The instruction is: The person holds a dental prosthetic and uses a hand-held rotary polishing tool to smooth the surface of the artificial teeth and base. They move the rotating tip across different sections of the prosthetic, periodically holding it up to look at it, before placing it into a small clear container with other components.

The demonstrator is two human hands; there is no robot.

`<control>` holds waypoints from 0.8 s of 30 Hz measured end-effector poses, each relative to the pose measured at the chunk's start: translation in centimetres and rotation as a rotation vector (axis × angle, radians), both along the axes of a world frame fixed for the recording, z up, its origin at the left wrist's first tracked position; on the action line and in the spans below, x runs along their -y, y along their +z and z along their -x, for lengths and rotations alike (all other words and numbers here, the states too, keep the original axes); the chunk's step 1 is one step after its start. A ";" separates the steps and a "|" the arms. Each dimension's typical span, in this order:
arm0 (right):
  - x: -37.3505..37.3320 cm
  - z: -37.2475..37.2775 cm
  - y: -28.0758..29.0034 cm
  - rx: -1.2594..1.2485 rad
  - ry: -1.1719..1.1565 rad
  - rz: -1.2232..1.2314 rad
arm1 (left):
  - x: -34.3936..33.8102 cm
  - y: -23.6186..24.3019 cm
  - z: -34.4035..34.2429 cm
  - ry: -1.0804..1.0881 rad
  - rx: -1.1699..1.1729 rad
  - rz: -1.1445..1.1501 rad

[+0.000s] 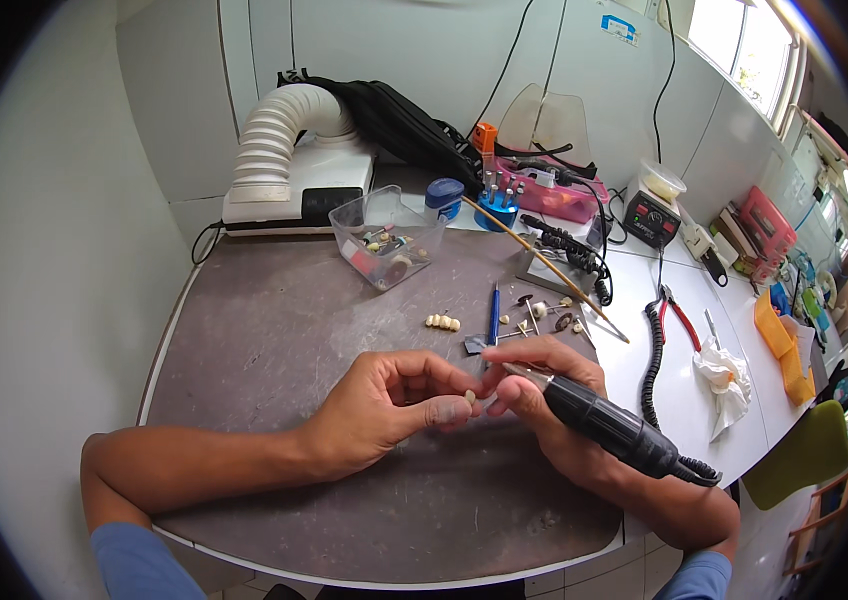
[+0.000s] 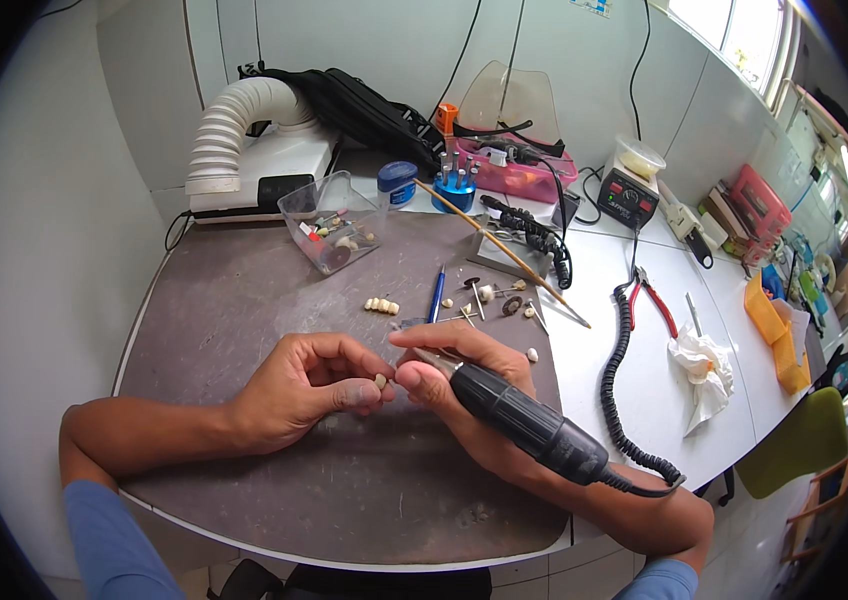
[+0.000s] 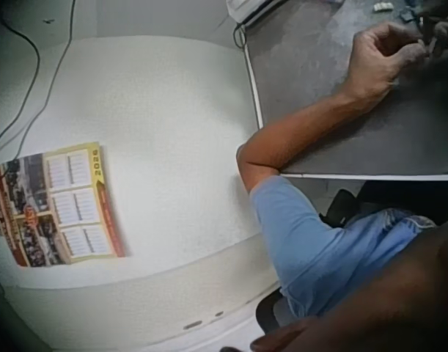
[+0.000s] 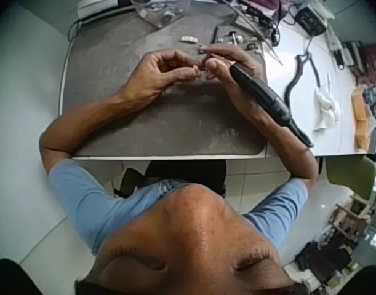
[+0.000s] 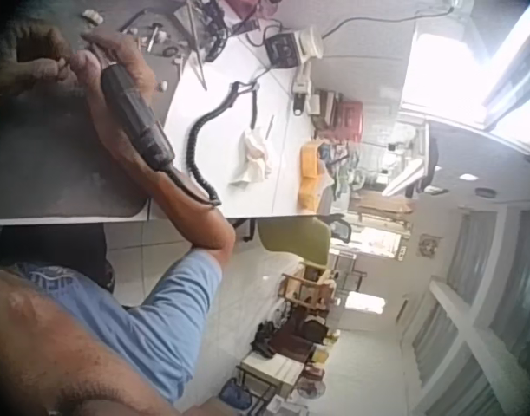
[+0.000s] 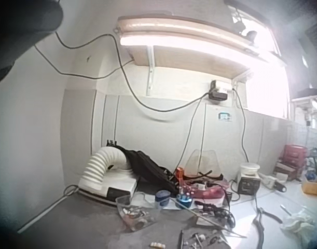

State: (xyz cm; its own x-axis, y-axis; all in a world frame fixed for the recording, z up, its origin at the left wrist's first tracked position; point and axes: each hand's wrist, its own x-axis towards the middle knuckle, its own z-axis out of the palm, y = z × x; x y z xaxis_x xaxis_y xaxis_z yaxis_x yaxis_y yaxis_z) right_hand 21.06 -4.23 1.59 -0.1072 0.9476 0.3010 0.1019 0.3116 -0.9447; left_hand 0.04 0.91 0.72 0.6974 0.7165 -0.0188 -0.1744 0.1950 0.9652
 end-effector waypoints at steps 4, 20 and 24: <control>-0.4 0.2 0.2 -0.029 0.125 0.157 | 0.0 0.0 0.1 -0.055 -0.010 -0.062; -0.6 -0.2 -0.4 -0.052 0.183 0.137 | -0.2 -0.2 0.1 -0.015 0.012 -0.025; -0.6 -0.1 -0.4 0.029 0.148 0.117 | -0.1 0.0 0.2 -0.025 -0.032 -0.135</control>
State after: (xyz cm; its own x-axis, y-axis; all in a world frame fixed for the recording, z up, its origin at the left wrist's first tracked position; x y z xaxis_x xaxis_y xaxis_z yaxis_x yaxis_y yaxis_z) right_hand 21.18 -3.60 1.19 -0.2551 0.9492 0.1845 0.0906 0.2134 -0.9728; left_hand -0.14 1.05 0.74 0.7157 0.6963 0.0540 -0.1399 0.0671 0.9879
